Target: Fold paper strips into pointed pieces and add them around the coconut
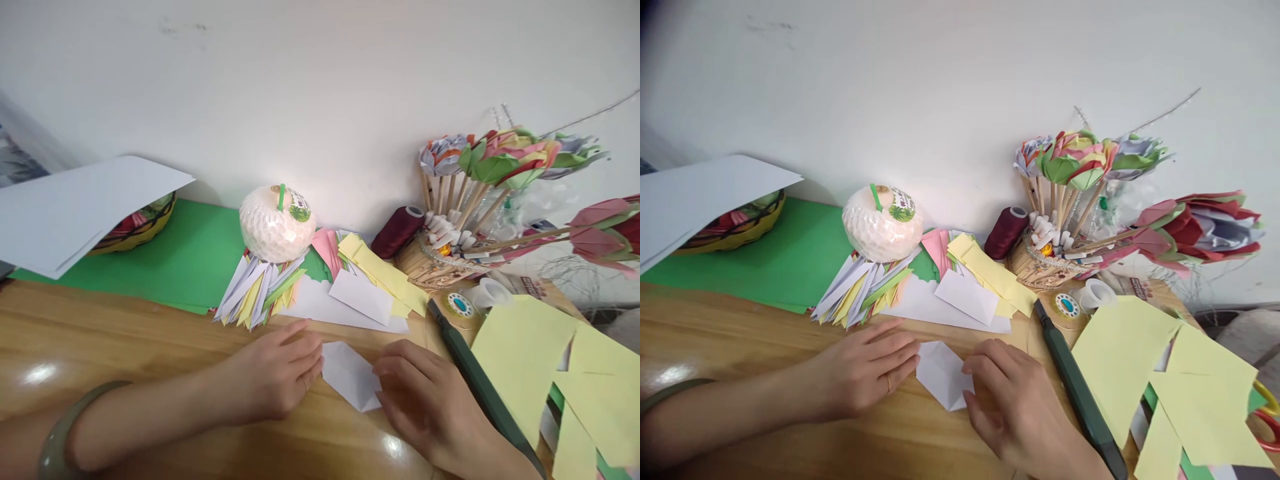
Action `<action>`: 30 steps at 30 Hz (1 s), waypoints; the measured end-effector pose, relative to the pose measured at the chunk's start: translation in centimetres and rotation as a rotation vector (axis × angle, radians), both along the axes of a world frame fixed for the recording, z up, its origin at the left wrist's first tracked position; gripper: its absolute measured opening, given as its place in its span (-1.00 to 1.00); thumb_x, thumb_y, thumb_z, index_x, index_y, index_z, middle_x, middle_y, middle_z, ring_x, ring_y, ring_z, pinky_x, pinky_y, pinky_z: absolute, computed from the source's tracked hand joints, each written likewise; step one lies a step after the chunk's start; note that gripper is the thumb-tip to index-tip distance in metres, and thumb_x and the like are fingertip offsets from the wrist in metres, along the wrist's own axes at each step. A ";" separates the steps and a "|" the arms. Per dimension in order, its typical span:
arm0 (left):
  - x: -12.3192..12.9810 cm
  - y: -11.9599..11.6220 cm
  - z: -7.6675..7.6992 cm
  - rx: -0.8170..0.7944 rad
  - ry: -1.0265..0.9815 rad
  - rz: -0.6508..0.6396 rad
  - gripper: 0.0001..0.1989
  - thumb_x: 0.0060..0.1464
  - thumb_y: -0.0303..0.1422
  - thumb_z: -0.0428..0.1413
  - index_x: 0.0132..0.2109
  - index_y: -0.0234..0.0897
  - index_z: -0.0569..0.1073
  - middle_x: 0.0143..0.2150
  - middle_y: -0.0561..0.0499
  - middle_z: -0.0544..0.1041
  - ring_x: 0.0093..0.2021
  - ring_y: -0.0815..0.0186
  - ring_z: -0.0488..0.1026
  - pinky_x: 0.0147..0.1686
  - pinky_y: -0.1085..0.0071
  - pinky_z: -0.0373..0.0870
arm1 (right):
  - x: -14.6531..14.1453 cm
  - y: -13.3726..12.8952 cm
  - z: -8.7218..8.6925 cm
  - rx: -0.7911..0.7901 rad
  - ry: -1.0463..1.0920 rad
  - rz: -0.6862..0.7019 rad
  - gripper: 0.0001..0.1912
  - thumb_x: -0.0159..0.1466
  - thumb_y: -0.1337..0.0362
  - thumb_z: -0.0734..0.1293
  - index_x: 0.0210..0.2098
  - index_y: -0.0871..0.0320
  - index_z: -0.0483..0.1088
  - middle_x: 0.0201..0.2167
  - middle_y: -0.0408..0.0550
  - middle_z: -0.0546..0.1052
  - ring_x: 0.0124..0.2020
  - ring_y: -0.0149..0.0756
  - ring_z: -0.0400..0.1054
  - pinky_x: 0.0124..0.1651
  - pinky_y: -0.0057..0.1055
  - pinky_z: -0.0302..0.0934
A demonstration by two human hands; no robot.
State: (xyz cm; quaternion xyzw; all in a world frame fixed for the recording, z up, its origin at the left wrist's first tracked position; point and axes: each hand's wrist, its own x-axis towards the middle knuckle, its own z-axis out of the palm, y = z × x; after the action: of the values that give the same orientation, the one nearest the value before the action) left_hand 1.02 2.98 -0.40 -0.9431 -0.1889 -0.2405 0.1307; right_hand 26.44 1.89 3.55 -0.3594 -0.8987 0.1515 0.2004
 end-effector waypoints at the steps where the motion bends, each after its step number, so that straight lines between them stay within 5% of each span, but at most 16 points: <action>1: 0.1 -0.2 -0.1 0.009 -0.029 0.009 -0.89 0.17 -0.50 0.08 -0.27 -0.44 0.50 -0.29 -0.10 0.54 -0.13 0.20 0.43 0.06 0.14 0.29 | 0.0 0.0 -0.1 -0.009 -0.017 0.006 -0.88 0.23 0.43 0.19 -0.27 0.17 0.33 -0.35 0.01 0.43 -0.38 -0.27 0.32 -0.40 -0.36 0.25; 5: 0.4 -0.3 -0.5 0.002 -0.114 0.011 -0.82 0.17 -0.51 0.06 -0.40 -0.42 0.48 -0.35 -0.08 0.51 -0.17 0.19 0.44 -0.02 0.19 0.37 | 0.2 0.1 -0.9 0.000 -0.054 0.046 -0.87 0.28 0.42 0.21 -0.22 0.15 0.36 -0.38 -0.04 0.46 -0.36 -0.28 0.35 -0.34 -0.35 0.28; 9: 0.5 0.1 -0.3 -0.046 -0.148 -0.009 -0.82 0.16 -0.56 0.04 -0.39 -0.45 0.48 -0.41 -0.08 0.48 -0.21 0.18 0.44 -0.12 0.25 0.42 | 0.3 0.4 -1.8 0.083 -0.015 -0.038 -0.79 0.30 0.39 0.22 -0.07 0.16 0.33 -0.21 0.05 0.48 -0.22 -0.22 0.38 -0.23 -0.28 0.34; 20: -0.1 0.0 0.0 -0.219 0.041 -0.044 -0.81 0.16 -0.58 -0.06 -0.32 -0.39 0.43 -0.41 -0.03 0.41 -0.41 0.28 0.38 -0.44 0.39 0.43 | 0.0 0.3 -2.2 0.113 -0.053 0.026 -0.70 0.28 0.34 0.27 0.01 0.23 0.30 -0.14 0.07 0.50 -0.09 -0.16 0.37 -0.07 -0.20 0.34; 30: 0.0 -0.1 0.4 -0.117 0.048 -0.063 -0.73 0.20 -0.58 -0.15 -0.31 -0.36 0.42 -0.38 -0.06 0.45 -0.41 0.32 0.38 -0.47 0.45 0.37 | 0.0 0.3 -2.6 0.187 -0.028 0.016 -0.94 0.32 0.36 0.25 -0.22 0.20 0.34 -0.38 -0.05 0.48 -0.36 -0.27 0.36 -0.35 -0.32 0.28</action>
State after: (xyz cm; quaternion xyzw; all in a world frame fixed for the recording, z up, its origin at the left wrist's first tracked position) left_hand 1.06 2.85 0.00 -0.9600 -0.1697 -0.2105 0.0722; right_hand 26.47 2.20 0.96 -0.3342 -0.9144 0.0635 0.2194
